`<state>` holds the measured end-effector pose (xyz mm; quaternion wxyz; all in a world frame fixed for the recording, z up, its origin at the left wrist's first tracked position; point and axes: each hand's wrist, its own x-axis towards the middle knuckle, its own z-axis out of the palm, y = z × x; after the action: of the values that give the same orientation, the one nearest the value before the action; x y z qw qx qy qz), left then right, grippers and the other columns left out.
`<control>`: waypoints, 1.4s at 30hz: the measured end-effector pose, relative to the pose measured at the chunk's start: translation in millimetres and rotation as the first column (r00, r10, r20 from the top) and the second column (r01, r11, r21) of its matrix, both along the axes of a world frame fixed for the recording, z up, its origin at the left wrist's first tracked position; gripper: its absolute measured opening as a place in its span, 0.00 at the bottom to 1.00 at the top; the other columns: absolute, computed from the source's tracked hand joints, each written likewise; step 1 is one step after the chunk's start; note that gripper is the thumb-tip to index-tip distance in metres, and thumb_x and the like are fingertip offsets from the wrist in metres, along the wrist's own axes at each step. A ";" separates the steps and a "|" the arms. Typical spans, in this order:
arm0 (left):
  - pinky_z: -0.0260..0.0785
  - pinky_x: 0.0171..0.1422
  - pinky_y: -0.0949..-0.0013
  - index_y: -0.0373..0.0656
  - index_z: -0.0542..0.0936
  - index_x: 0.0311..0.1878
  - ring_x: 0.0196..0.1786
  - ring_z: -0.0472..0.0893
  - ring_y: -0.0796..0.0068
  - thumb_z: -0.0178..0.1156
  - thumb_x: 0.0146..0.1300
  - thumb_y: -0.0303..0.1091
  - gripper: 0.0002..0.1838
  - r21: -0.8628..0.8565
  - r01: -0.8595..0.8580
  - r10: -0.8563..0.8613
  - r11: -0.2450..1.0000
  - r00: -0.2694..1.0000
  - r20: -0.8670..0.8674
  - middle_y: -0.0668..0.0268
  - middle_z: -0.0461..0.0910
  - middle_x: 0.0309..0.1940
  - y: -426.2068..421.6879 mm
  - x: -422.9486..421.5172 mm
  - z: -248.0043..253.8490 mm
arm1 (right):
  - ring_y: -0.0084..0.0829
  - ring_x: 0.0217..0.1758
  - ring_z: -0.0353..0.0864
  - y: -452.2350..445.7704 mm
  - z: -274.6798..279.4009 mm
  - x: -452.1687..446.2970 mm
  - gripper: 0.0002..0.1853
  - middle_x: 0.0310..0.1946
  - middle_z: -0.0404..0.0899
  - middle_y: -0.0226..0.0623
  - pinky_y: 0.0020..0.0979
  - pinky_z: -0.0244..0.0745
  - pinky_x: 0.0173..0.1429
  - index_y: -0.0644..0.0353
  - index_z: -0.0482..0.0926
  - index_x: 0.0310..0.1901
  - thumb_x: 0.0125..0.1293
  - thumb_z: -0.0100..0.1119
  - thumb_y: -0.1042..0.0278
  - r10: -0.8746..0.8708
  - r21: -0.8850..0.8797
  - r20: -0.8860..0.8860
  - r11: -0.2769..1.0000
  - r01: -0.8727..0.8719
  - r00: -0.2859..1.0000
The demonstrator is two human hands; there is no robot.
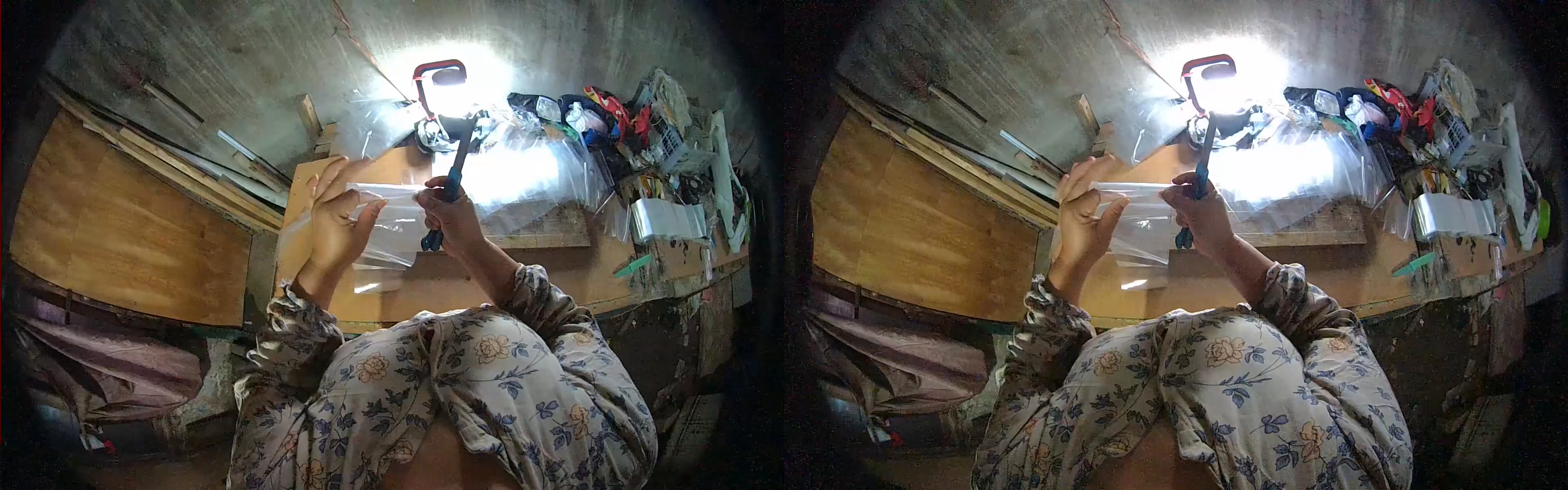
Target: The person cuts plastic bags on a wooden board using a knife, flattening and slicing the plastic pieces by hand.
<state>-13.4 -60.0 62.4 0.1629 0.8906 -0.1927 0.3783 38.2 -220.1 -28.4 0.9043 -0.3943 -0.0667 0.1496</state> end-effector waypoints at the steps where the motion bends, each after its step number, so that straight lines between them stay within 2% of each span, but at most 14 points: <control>1: 0.55 0.56 0.58 0.42 0.79 0.25 0.43 0.76 0.66 0.64 0.47 0.31 0.05 0.000 0.002 -0.002 1.000 1.000 -0.001 0.62 0.79 0.35 3.8 2.8 -2.2 | 0.13 0.18 0.64 0.1 0.0 -0.6 0.13 0.26 0.74 0.28 0.16 0.56 0.18 0.57 0.70 0.40 0.54 0.62 0.73 -0.002 -0.015 -0.012 1.000 0.001 1.000; 5: 0.55 0.58 0.57 0.44 0.78 0.27 0.40 0.78 0.67 0.63 0.49 0.30 0.04 -0.192 0.099 -0.138 0.976 0.970 -0.201 0.65 0.80 0.32 11.2 8.9 -16.1 | 0.18 0.23 0.69 -7.0 0.0 4.5 0.14 0.29 0.75 0.30 0.19 0.65 0.25 0.59 0.72 0.41 0.53 0.63 0.72 -0.060 -0.202 -0.002 0.978 0.059 0.998; 8: 0.59 0.56 0.61 0.43 0.79 0.28 0.40 0.78 0.67 0.62 0.49 0.29 0.03 -0.219 0.136 -0.187 0.966 0.955 -0.229 0.64 0.80 0.32 10.1 11.5 -21.2 | 0.34 0.38 0.76 -17.7 12.7 16.0 0.14 0.34 0.76 0.39 0.32 0.70 0.45 0.64 0.74 0.37 0.53 0.63 0.66 -0.057 -0.482 0.720 0.677 0.557 0.692; 9: 0.62 0.53 0.64 0.42 0.79 0.29 0.39 0.78 0.66 0.62 0.49 0.28 0.03 -0.235 0.146 -0.200 0.961 0.954 -0.224 0.63 0.80 0.31 9.7 13.6 -25.2 | 0.34 0.38 0.76 -20.4 23.5 17.9 0.14 0.34 0.76 0.39 0.32 0.70 0.45 0.64 0.74 0.37 0.53 0.63 0.66 -0.058 -0.485 0.718 0.673 0.558 0.694; 12: 0.66 0.48 0.68 0.41 0.79 0.30 0.38 0.78 0.65 0.61 0.49 0.27 0.04 -0.273 0.144 -0.213 0.951 0.947 -0.240 0.62 0.80 0.31 5.9 14.7 -28.3 | 0.43 0.36 0.75 -20.9 46.6 22.7 0.17 0.34 0.75 0.45 0.35 0.69 0.41 0.64 0.74 0.38 0.54 0.60 0.58 0.400 -0.685 0.722 0.532 0.499 0.565; 15: 0.68 0.44 0.68 0.40 0.80 0.31 0.37 0.78 0.64 0.61 0.49 0.27 0.05 -0.315 0.106 -0.196 0.943 0.943 -0.269 0.60 0.80 0.31 2.8 14.4 -29.2 | 0.39 0.34 0.77 -16.8 64.1 21.8 0.18 0.33 0.76 0.46 0.33 0.70 0.41 0.63 0.75 0.40 0.56 0.58 0.56 0.521 -0.783 0.622 0.421 0.459 0.584; 23: 0.67 0.45 0.72 0.38 0.80 0.34 0.37 0.78 0.74 0.61 0.52 0.23 0.05 -0.320 0.130 -0.210 0.938 0.951 -0.228 0.62 0.80 0.32 7.3 14.3 -31.4 | 0.41 0.30 0.75 -5.8 44.4 31.7 0.14 0.28 0.75 0.44 0.34 0.69 0.36 0.63 0.75 0.36 0.57 0.57 0.59 0.456 -0.651 0.759 0.514 0.558 0.464; 25: 0.69 0.43 0.66 0.40 0.80 0.32 0.38 0.78 0.61 0.63 0.47 0.30 0.08 -0.430 0.093 -0.221 0.898 0.940 -0.259 0.58 0.79 0.32 7.4 15.8 -34.7 | 0.40 0.30 0.74 -5.0 56.3 30.3 0.14 0.27 0.74 0.44 0.34 0.68 0.36 0.63 0.74 0.34 0.57 0.57 0.60 0.454 -0.649 0.760 0.487 0.584 0.465; 29: 0.68 0.45 0.64 0.40 0.79 0.31 0.39 0.78 0.60 0.65 0.45 0.30 0.09 -0.488 -0.015 -0.168 0.873 0.930 -0.328 0.57 0.79 0.33 27.2 22.8 -90.2 | 0.39 0.30 0.76 -4.2 78.4 43.0 0.12 0.28 0.75 0.44 0.34 0.69 0.36 0.64 0.75 0.35 0.55 0.60 0.64 0.457 -0.570 0.815 0.517 0.639 0.357; 31: 0.67 0.47 0.61 0.41 0.79 0.31 0.39 0.77 0.59 0.65 0.44 0.30 0.09 -0.270 0.039 -0.048 0.962 0.999 -0.024 0.57 0.79 0.34 17.9 15.7 -83.1 | 0.39 0.32 0.76 -5.9 102.4 46.1 0.12 0.30 0.75 0.43 0.34 0.69 0.37 0.63 0.76 0.36 0.54 0.60 0.64 0.536 -0.572 0.789 0.462 0.678 0.301; 33: 0.66 0.48 0.58 0.41 0.79 0.30 0.38 0.77 0.58 0.64 0.45 0.29 0.07 -0.291 -0.043 0.031 0.956 0.998 -0.046 0.57 0.79 0.32 14.1 10.8 -80.7 | 0.38 0.33 0.76 -4.6 123.4 48.7 0.12 0.31 0.75 0.43 0.34 0.69 0.36 0.62 0.75 0.37 0.55 0.59 0.63 0.626 -0.626 0.703 0.318 0.712 0.337; 35: 0.66 0.48 0.57 0.41 0.77 0.28 0.36 0.76 0.56 0.62 0.46 0.27 0.04 -0.215 -0.077 0.088 0.974 0.995 0.039 0.57 0.78 0.31 19.2 15.6 -88.1 | 0.37 0.31 0.76 -3.6 141.0 54.1 0.12 0.29 0.75 0.42 0.35 0.69 0.35 0.62 0.75 0.37 0.56 0.58 0.63 0.631 -0.576 0.730 0.365 0.731 0.261; 41: 0.69 0.44 0.64 0.40 0.77 0.28 0.33 0.78 0.60 0.61 0.50 0.26 0.02 -0.467 -0.063 0.064 0.882 0.998 -0.012 0.59 0.78 0.28 32.8 10.9 -70.2 | 0.29 0.22 0.73 -26.8 164.4 63.0 0.13 0.19 0.74 0.42 0.31 0.67 0.28 0.66 0.75 0.30 0.58 0.57 0.61 0.437 -0.583 0.804 0.446 0.680 0.403; 42: 0.69 0.42 0.67 0.40 0.78 0.28 0.32 0.78 0.62 0.61 0.51 0.26 0.02 -0.480 -0.093 0.021 0.872 0.988 -0.153 0.60 0.79 0.27 37.7 6.2 -62.9 | 0.28 0.24 0.73 -34.4 167.0 62.9 0.11 0.21 0.75 0.40 0.30 0.68 0.31 0.65 0.75 0.31 0.57 0.56 0.64 0.438 -0.630 0.769 0.400 0.666 0.465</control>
<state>-7.1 -22.3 -0.4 0.3833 0.8513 -0.0530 0.3543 101.1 -254.6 138.6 0.3654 -0.8326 -0.3907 -0.1434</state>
